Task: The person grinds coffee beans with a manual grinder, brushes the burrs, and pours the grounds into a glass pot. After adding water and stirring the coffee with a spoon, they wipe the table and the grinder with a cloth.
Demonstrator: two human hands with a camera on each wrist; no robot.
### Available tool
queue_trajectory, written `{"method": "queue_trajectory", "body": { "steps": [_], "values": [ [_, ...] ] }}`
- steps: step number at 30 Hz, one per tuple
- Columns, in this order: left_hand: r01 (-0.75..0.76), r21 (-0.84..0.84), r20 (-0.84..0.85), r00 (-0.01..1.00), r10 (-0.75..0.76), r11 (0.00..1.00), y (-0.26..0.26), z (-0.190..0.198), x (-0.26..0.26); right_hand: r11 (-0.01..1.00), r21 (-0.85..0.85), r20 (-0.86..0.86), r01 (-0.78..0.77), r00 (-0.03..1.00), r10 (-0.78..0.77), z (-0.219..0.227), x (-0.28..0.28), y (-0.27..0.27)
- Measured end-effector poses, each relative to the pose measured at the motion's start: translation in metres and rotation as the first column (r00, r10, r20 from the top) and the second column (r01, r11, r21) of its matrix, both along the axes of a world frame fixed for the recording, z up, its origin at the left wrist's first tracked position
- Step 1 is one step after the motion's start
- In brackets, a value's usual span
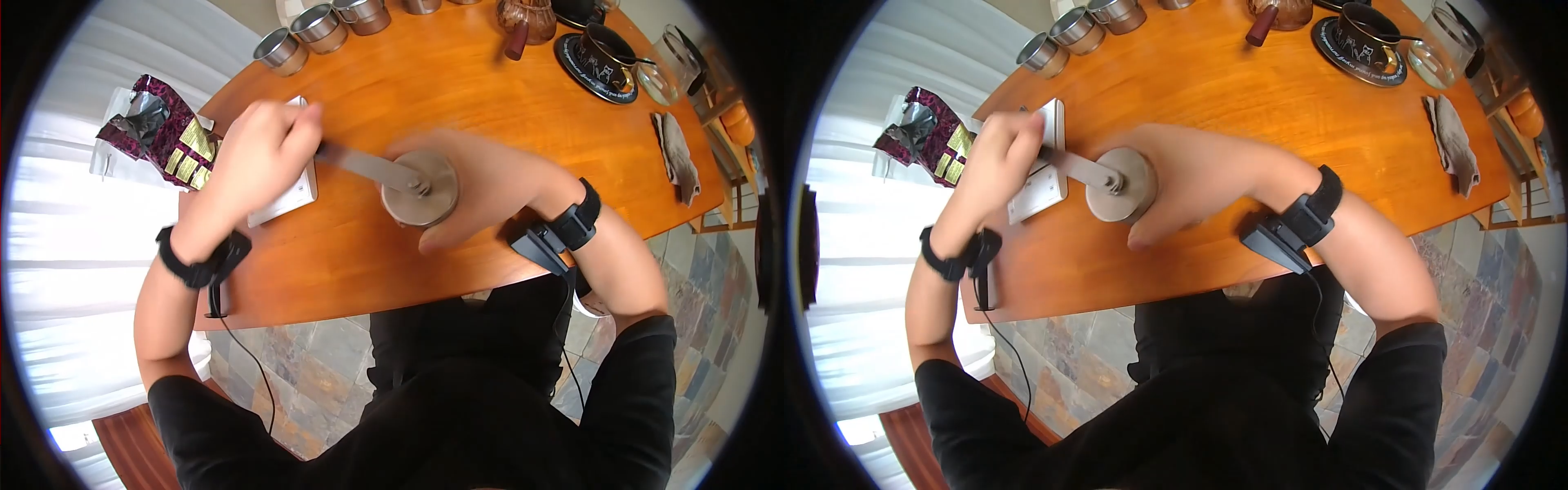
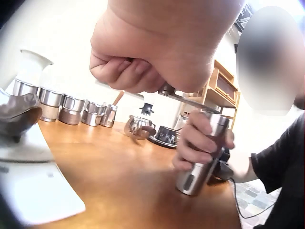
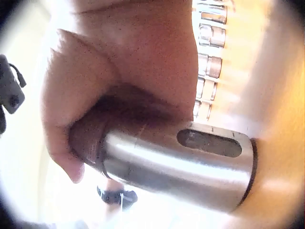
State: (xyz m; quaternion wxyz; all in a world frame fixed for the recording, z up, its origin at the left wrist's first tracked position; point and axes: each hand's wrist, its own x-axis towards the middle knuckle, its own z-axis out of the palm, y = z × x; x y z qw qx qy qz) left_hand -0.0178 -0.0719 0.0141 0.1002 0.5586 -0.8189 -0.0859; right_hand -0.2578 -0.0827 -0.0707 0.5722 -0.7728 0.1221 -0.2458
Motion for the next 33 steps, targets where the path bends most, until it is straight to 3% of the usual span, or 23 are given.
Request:
{"method": "queue_trajectory", "body": {
  "steps": [2,5,7,9,10,11,13,14,15,16,17,18,20,22,24,25,26,27,30,33],
  "values": [
    [-0.032,0.012,-0.018,0.999,0.032,0.999,-0.024,-0.001,-0.020,1.000,-0.007,0.002,-0.009,1.000,0.009,-0.002,0.003,0.002],
    [0.070,0.011,0.118,0.990,-0.071,0.997,-0.054,0.005,-0.056,0.995,0.093,-0.011,-0.036,0.999,0.037,0.000,0.000,0.002],
    [0.163,0.040,0.168,0.971,-0.167,0.986,-0.063,0.011,-0.084,0.991,0.127,-0.065,-0.052,0.996,0.061,0.003,0.000,0.001],
    [0.352,-0.054,0.164,0.926,-0.339,0.935,-0.056,0.016,-0.110,0.984,0.167,-0.111,-0.068,0.990,0.087,0.003,0.000,0.003],
    [0.353,-0.055,0.167,0.926,-0.340,0.934,-0.052,0.020,-0.122,0.994,0.081,-0.045,-0.072,0.996,0.076,0.002,0.000,0.003],
    [0.464,-0.057,0.251,0.864,-0.437,0.884,-0.048,0.024,-0.133,0.998,-0.007,0.020,-0.070,0.997,0.070,0.002,0.000,0.004],
    [0.662,-0.034,0.409,0.693,-0.594,0.749,-0.037,0.028,-0.149,0.999,-0.023,-0.029,-0.022,0.999,0.021,0.006,-0.002,0.005],
    [0.660,-0.036,0.409,0.695,-0.592,0.750,-0.027,0.025,-0.154,0.999,-0.035,-0.077,0.026,0.997,-0.029,0.007,-0.003,0.007],
    [0.736,-0.090,0.381,0.648,-0.659,0.671,-0.013,0.019,-0.157,0.999,-0.038,-0.079,0.023,0.997,-0.026,0.006,-0.001,0.007],
    [0.799,-0.146,0.358,0.593,-0.722,0.584,0.002,0.014,-0.158,0.948,-0.311,-0.058,0.068,0.994,-0.090,0.003,0.001,0.006],
    [0.848,-0.201,0.337,0.529,-0.779,0.490,0.014,0.010,-0.157,0.824,-0.556,-0.020,0.109,0.989,-0.144,0.001,0.003,0.005],
    [0.846,-0.202,0.333,0.533,-0.778,0.494,0.025,0.014,-0.155,0.826,-0.553,-0.023,0.104,0.990,-0.140,0.000,0.004,0.003],
    [0.783,-0.033,0.085,0.622,-0.778,0.622,0.047,0.021,-0.142,0.922,-0.380,0.056,0.069,0.997,-0.052,-0.005,0.006,-0.005],
    [0.774,0.077,0.022,0.629,-0.777,0.628,0.062,0.013,-0.121,0.981,-0.193,0.147,0.014,0.989,0.015,-0.012,0.004,-0.011],
    [0.784,0.052,0.039,0.617,-0.786,0.618,0.072,0.018,-0.095,0.995,-0.098,0.196,-0.029,0.980,0.048,-0.011,0.003,-0.010],
    [0.781,0.058,0.033,0.621,-0.783,0.622,0.075,0.015,-0.082,0.999,-0.028,0.094,-0.035,0.995,0.038,-0.005,0.000,-0.008],
    [0.783,-0.050,0.019,0.621,-0.784,0.620,0.077,0.007,-0.066,0.999,0.040,-0.009,-0.034,0.999,0.034,-0.001,0.000,-0.006],
    [0.777,-0.158,0.007,0.618,-0.786,0.609,0.078,0.004,-0.053,0.998,0.045,-0.008,-0.037,0.999,0.037,-0.001,0.001,-0.004],
    [0.740,-0.013,0.059,0.672,-0.739,0.672,0.064,0.020,-0.012,0.994,0.089,0.074,-0.066,0.995,0.059,0.003,0.002,-0.002],
    [0.662,0.012,0.115,0.744,-0.658,0.750,0.040,0.015,0.017,0.986,0.157,-0.049,-0.059,0.997,0.067,0.005,0.001,-0.003]
  ]
}}
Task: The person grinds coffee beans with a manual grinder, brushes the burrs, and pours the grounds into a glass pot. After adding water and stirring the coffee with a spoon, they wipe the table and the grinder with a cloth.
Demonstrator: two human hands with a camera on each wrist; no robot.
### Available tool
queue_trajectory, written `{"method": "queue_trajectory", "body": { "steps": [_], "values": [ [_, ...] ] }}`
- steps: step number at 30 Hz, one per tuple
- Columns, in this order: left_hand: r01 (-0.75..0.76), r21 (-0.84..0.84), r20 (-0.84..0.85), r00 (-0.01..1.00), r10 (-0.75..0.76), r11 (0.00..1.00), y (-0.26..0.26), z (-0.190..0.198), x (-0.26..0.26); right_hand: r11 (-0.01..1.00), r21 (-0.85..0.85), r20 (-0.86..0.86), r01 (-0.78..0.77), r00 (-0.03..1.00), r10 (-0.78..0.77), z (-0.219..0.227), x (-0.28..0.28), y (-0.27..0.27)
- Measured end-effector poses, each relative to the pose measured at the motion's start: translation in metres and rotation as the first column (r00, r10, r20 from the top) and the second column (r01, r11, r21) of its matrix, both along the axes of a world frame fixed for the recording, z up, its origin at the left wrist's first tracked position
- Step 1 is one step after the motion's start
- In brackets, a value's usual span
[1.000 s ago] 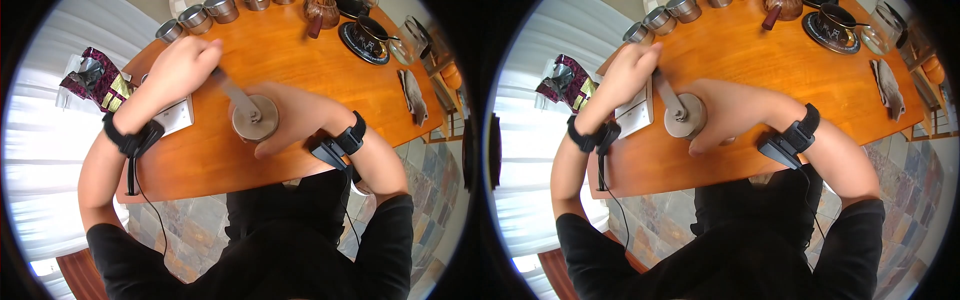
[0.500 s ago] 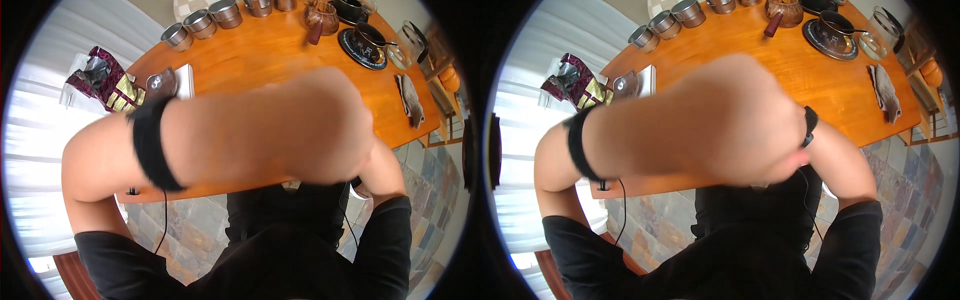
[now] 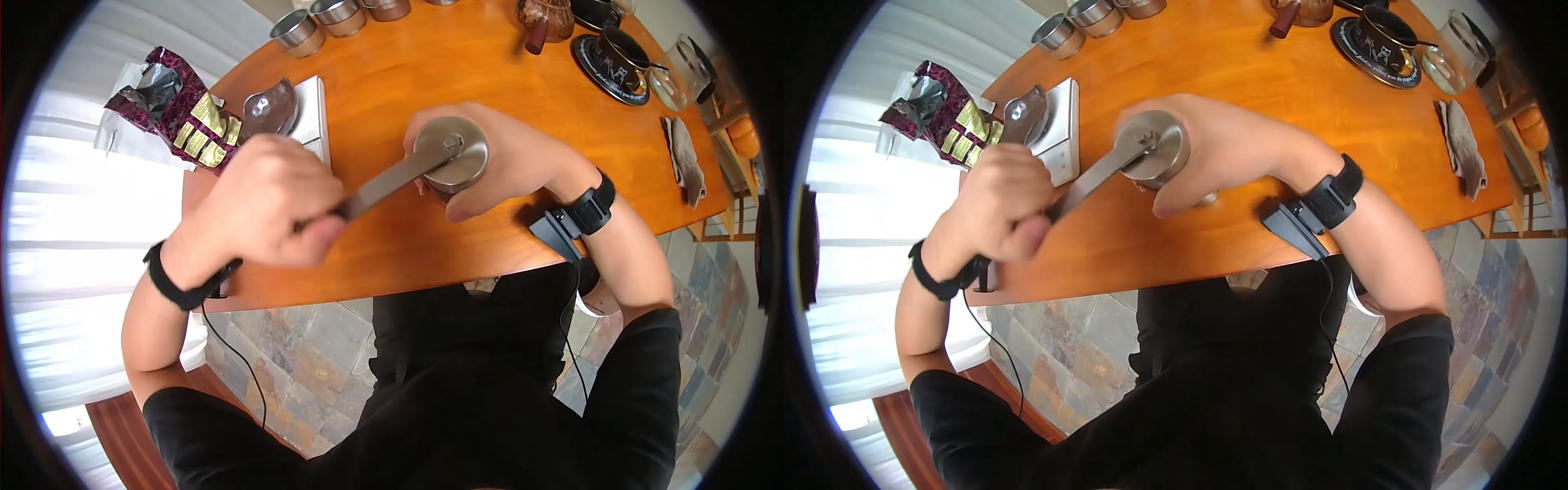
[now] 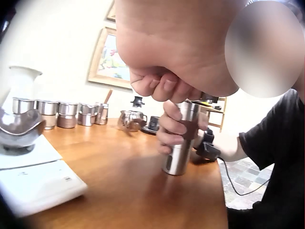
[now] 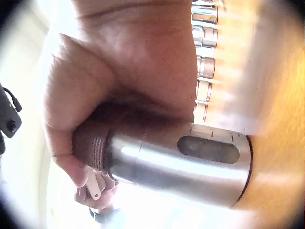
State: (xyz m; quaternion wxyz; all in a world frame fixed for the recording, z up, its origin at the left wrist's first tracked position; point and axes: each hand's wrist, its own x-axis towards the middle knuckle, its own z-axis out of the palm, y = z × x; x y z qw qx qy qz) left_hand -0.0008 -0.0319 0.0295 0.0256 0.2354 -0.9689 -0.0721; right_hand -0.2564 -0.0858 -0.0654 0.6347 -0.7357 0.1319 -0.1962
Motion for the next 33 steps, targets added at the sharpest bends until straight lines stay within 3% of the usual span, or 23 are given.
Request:
{"method": "queue_trajectory", "body": {
  "steps": [3,6,9,11,14,16,18,20,21,23,25,27,28,30,33],
  "values": [
    [-0.055,-0.021,-0.042,0.998,0.055,0.998,-0.033,-0.004,0.010,0.992,-0.124,0.073,0.024,0.997,-0.015,-0.001,-0.001,-0.001],
    [-0.399,0.079,-0.013,0.916,0.401,0.913,-0.062,-0.003,-0.011,0.984,-0.173,0.000,0.030,1.000,-0.031,0.000,-0.001,0.003],
    [-0.430,-0.060,-0.021,0.903,0.430,0.901,-0.091,-0.007,-0.054,0.996,-0.087,0.049,-0.017,0.999,0.021,-0.003,0.002,0.003],
    [-0.382,0.011,0.034,0.924,0.382,0.924,-0.108,-0.005,-0.086,0.998,-0.008,-0.029,-0.063,0.998,0.063,-0.002,0.000,0.001],
    [-0.262,0.097,0.094,0.963,0.254,0.960,-0.108,0.005,-0.131,0.999,-0.034,0.015,-0.034,0.999,0.034,-0.002,-0.002,0.002],
    [0.025,-0.010,0.016,1.000,-0.025,1.000,-0.101,0.003,-0.147,0.997,-0.078,0.019,-0.013,1.000,0.014,0.000,-0.003,0.004],
    [0.296,-0.131,-0.031,0.953,-0.302,0.946,-0.087,-0.001,-0.158,0.993,-0.118,0.021,0.001,1.000,0.001,0.001,-0.002,0.005],
    [0.392,-0.046,0.384,0.856,-0.346,0.919,-0.037,0.030,-0.178,0.987,-0.158,0.066,0.019,0.998,-0.009,-0.002,-0.001,0.002],
    [0.388,-0.047,0.382,0.858,-0.342,0.920,-0.018,0.023,-0.173,0.984,-0.175,0.086,0.030,0.996,-0.015,-0.005,-0.001,-0.001],
    [0.290,-0.145,0.099,0.956,-0.278,0.946,0.015,-0.008,-0.153,0.976,-0.211,0.127,0.049,0.992,-0.022,-0.012,-0.002,-0.007],
    [0.167,-0.211,-0.191,0.959,-0.209,0.963,0.033,-0.015,-0.136,0.967,-0.245,0.175,0.072,0.984,-0.029,-0.017,-0.002,-0.011],
    [0.181,0.042,0.067,0.981,-0.183,0.983,0.042,0.009,-0.106,0.963,-0.257,0.200,0.081,0.979,-0.029,-0.017,-0.003,-0.010],
    [0.119,0.077,0.101,0.987,-0.126,0.990,0.045,0.012,-0.092,0.978,-0.203,0.137,0.044,0.990,-0.017,-0.012,-0.005,-0.008],
    [-0.001,0.153,0.049,0.999,-0.006,0.988,0.044,0.011,-0.063,0.999,-0.038,-0.028,0.001,1.000,-0.002,0.000,-0.009,-0.006],
    [-0.147,0.135,0.060,0.988,0.140,0.980,0.022,0.013,-0.021,0.996,0.093,-0.018,0.003,1.000,-0.001,0.004,-0.007,-0.001]
  ]
}}
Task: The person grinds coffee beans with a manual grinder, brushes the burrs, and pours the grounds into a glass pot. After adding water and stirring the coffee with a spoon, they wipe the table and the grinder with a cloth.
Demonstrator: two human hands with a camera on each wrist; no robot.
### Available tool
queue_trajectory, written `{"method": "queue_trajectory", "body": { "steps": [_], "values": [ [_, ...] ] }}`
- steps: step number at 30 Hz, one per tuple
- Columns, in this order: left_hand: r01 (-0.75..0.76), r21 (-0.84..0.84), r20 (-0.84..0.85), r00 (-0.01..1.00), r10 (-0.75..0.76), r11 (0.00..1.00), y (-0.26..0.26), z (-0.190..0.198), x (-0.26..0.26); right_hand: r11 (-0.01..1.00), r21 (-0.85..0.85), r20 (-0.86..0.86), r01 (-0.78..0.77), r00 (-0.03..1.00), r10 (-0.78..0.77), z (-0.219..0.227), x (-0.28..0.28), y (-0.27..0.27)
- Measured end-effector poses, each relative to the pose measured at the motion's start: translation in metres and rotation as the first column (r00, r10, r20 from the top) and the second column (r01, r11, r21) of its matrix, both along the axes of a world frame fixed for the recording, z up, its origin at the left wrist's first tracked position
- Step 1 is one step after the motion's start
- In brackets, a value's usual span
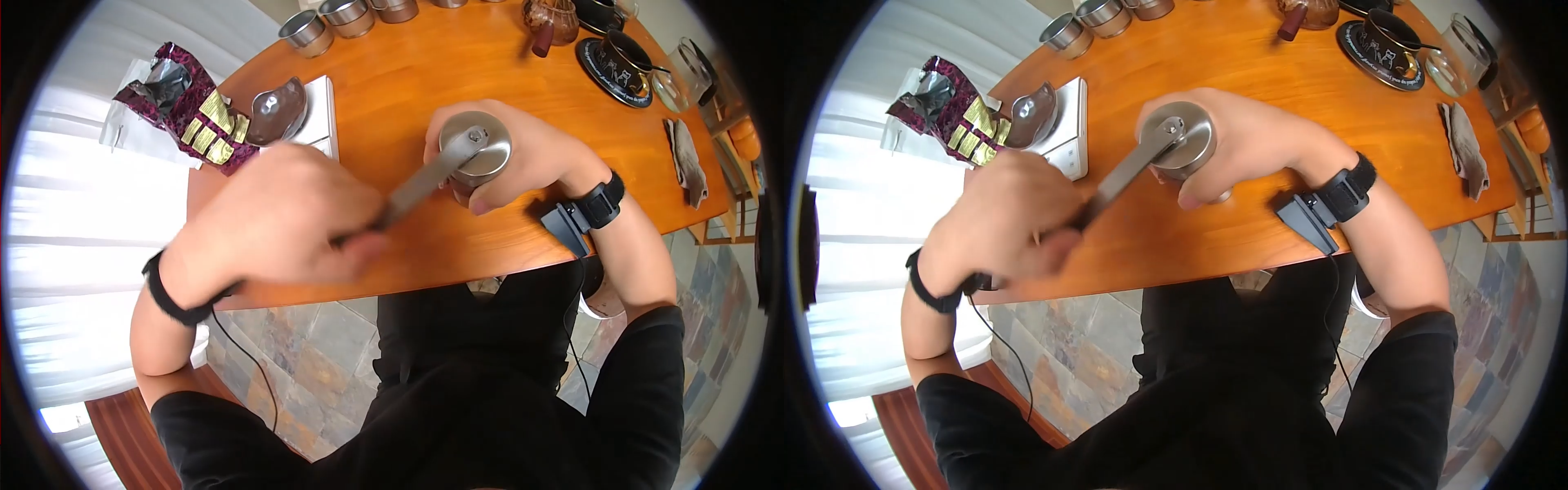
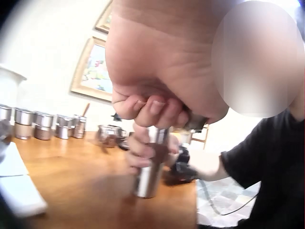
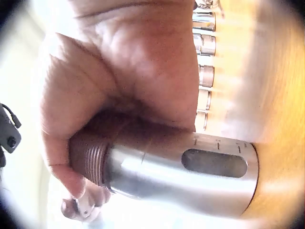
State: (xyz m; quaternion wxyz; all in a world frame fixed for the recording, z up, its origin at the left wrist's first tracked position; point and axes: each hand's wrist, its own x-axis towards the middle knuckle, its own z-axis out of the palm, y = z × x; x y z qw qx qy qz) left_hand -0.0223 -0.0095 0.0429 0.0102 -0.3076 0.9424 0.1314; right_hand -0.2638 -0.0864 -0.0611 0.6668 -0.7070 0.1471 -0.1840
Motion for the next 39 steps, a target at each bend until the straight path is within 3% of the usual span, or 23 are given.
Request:
{"method": "queue_trajectory", "body": {
  "steps": [4,7,9,11,13,15,19,22,24,26,27,28,29,30,34,38,39],
  "values": [
    [-0.086,-0.089,-0.004,0.996,0.086,0.992,-0.040,-0.010,0.021,0.994,-0.102,0.180,0.033,0.984,-0.014,-0.007,0.005,0.000],
    [-0.125,-0.179,-0.048,0.992,0.119,0.976,-0.076,-0.016,0.012,0.995,-0.100,0.055,0.025,0.998,-0.020,-0.002,0.000,0.000],
    [-0.316,-0.166,-0.060,0.949,0.311,0.934,-0.099,-0.018,-0.011,0.978,-0.208,-0.053,0.024,0.998,-0.035,-0.003,0.002,0.001],
    [-0.263,-0.064,-0.168,0.954,0.249,0.963,-0.134,-0.029,-0.034,0.982,-0.188,-0.035,0.023,0.999,-0.030,-0.003,0.005,0.001],
    [-0.158,-0.027,-0.076,0.985,0.156,0.987,-0.148,-0.022,-0.072,0.985,-0.172,-0.018,0.024,0.999,-0.028,-0.004,0.004,0.000],
    [-0.213,0.018,-0.045,0.976,0.214,0.977,-0.137,-0.009,-0.068,0.999,-0.031,0.101,-0.013,0.995,0.016,-0.005,0.001,-0.001],
    [-0.038,0.071,0.064,0.997,0.034,0.997,-0.157,-0.015,-0.135,0.990,-0.133,0.109,-0.048,0.992,0.063,-0.005,-0.002,-0.004],
    [0.025,-0.009,0.015,1.000,-0.024,1.000,-0.118,-0.012,-0.128,0.998,-0.063,0.123,-0.017,0.992,0.024,-0.006,-0.001,-0.004],
    [0.080,-0.094,-0.036,0.996,-0.084,0.992,-0.054,-0.020,-0.123,1.000,-0.018,0.125,-0.002,0.992,0.004,-0.007,0.000,-0.004],
    [0.128,-0.183,-0.084,0.986,-0.145,0.975,0.004,-0.002,-0.051,1.000,0.026,0.122,0.010,0.992,-0.013,-0.008,0.001,-0.003],
    [0.146,-0.228,-0.104,0.979,-0.173,0.963,0.017,-0.023,-0.111,0.999,0.048,0.121,0.013,0.993,-0.018,-0.009,0.001,-0.003],
    [0.162,-0.271,-0.121,0.972,-0.201,0.949,0.028,-0.020,-0.100,0.999,0.048,0.122,0.001,0.993,-0.007,-0.010,0.000,-0.005],
    [0.180,-0.314,-0.132,0.964,-0.231,0.932,0.030,-0.021,-0.099,0.995,-0.100,0.096,-0.005,0.995,0.014,-0.011,-0.001,-0.008],
    [0.164,-0.338,-0.115,0.970,-0.214,0.927,0.032,-0.021,-0.082,0.969,-0.249,0.070,-0.010,0.997,0.029,-0.011,-0.002,-0.010],
    [-0.195,-0.282,-0.098,0.980,0.174,0.940,0.037,-0.018,-0.024,0.979,-0.204,0.169,0.001,0.985,0.034,-0.007,0.001,-0.005],
    [-0.450,-0.386,-0.208,0.893,0.399,0.806,0.007,-0.031,0.008,0.961,-0.270,0.175,-0.049,0.979,0.099,-0.007,0.006,-0.004],
    [-0.461,-0.394,-0.216,0.887,0.407,0.795,-0.001,-0.035,0.011,0.972,-0.222,0.077,-0.079,0.992,0.098,-0.002,0.005,0.000]
  ]
}}
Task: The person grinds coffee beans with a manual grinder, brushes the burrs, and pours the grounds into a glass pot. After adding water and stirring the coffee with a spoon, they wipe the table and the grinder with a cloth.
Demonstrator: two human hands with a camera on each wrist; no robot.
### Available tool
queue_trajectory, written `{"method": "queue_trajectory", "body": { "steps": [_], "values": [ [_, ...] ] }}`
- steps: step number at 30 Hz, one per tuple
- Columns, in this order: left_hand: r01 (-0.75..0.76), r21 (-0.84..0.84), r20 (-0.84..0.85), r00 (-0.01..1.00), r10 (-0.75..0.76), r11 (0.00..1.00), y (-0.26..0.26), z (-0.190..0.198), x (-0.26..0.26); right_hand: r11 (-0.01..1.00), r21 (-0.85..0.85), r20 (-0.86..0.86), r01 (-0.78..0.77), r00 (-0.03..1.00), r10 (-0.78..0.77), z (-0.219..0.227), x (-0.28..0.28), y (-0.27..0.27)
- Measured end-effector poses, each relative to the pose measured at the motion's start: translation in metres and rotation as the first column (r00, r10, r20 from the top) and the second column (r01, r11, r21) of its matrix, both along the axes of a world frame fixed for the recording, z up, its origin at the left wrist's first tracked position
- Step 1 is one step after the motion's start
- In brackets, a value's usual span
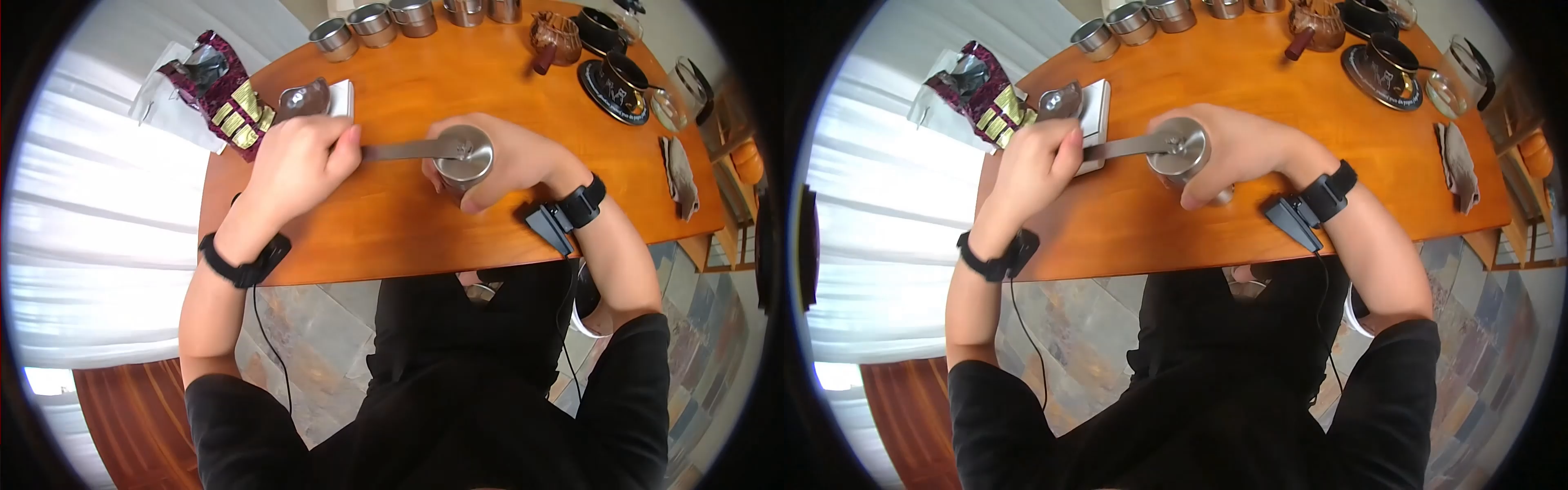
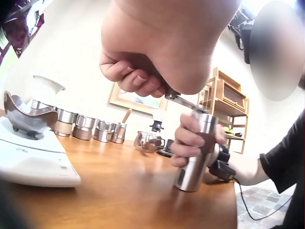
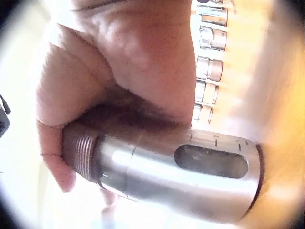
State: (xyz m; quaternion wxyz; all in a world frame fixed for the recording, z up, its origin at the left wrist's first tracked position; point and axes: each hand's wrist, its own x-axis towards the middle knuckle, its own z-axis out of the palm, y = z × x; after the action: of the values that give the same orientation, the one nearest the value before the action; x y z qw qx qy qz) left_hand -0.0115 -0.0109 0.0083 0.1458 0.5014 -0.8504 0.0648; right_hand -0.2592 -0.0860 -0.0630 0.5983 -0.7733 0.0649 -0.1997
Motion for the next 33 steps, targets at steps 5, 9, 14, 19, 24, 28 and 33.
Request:
{"method": "queue_trajectory", "body": {
  "steps": [5,9,14,19,24,28,33],
  "values": [
    [0.126,0.475,-0.481,0.866,0.138,0.871,-0.013,-0.013,-0.007,0.988,0.144,-0.033,-0.061,0.997,0.067,-0.002,-0.010,-0.007],
    [0.187,0.702,-0.543,0.765,0.346,0.688,0.010,-0.005,-0.013,0.952,0.242,0.050,-0.185,0.983,0.178,-0.004,-0.008,-0.006],
    [0.188,0.658,-0.613,0.696,0.374,0.729,0.046,-0.010,-0.025,0.925,0.348,0.097,-0.154,0.987,0.128,-0.001,-0.008,-0.004],
    [0.255,0.613,-0.742,0.511,0.434,0.748,0.068,-0.022,-0.033,0.951,0.292,0.038,-0.102,0.995,0.096,0.002,-0.009,-0.007],
    [0.241,0.523,-0.838,0.323,0.441,0.817,0.082,-0.019,-0.027,0.973,0.221,0.032,-0.060,0.998,0.055,0.000,-0.007,-0.009],
    [0.114,0.653,-0.730,0.356,0.583,0.748,0.096,-0.016,-0.013,0.970,0.242,0.020,-0.032,0.999,0.028,0.002,-0.009,-0.008],
    [-0.260,0.566,-0.653,0.438,0.618,0.782,0.111,-0.071,0.047,0.967,0.253,0.032,-0.044,0.999,0.037,0.001,-0.010,-0.009]
  ]
}}
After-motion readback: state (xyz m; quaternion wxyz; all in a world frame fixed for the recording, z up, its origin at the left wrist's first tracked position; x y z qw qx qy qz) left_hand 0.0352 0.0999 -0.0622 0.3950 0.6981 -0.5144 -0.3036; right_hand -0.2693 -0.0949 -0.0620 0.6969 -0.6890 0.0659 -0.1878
